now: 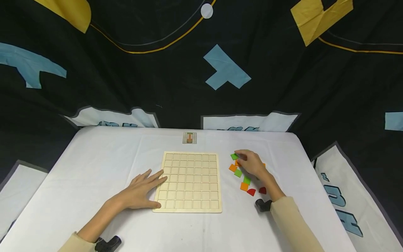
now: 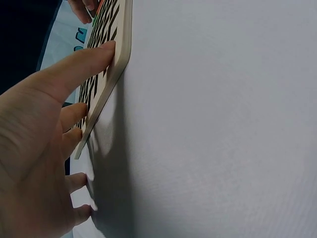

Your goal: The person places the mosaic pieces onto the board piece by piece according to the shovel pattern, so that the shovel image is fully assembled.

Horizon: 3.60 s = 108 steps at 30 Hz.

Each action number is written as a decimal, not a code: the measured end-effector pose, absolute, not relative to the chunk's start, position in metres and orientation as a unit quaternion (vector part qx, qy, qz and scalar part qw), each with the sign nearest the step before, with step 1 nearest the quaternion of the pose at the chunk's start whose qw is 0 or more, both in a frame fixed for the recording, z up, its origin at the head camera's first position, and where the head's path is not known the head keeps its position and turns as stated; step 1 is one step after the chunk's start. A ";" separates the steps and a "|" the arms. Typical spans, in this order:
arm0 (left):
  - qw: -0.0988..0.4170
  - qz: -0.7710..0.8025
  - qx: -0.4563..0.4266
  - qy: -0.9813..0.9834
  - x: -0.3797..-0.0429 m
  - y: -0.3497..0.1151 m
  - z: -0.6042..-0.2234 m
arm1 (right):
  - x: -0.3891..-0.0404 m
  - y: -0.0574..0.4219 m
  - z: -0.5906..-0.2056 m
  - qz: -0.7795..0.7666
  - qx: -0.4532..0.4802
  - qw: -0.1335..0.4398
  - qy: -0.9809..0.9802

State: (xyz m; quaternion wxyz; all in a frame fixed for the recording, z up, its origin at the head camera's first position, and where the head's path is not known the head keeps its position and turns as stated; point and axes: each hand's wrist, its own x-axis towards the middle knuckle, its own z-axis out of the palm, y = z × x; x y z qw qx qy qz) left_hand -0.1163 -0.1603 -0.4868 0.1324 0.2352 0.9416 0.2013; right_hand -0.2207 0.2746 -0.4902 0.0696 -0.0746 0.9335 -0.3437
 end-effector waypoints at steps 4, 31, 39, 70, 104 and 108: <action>0.134 0.201 0.233 0.942 -0.117 -0.160 -0.486 | -0.228 0.273 -0.493 -0.332 -0.072 0.066 0.938; 0.147 0.208 0.216 0.942 -0.116 -0.158 -0.485 | -0.244 0.269 -0.491 -0.298 -0.088 0.068 0.948; 0.149 0.206 0.218 0.942 -0.116 -0.157 -0.485 | -0.247 0.264 -0.491 -0.294 -0.086 0.068 0.950; 0.152 0.209 0.217 0.941 -0.117 -0.157 -0.484 | -0.253 0.242 -0.486 -0.268 -0.068 0.073 0.958; 0.146 0.200 0.221 0.943 -0.117 -0.156 -0.483 | -0.247 0.155 -0.492 -0.340 -0.198 0.060 0.917; 0.146 0.204 0.224 0.942 -0.117 -0.157 -0.484 | -0.248 0.153 -0.495 -0.336 -0.196 0.060 0.919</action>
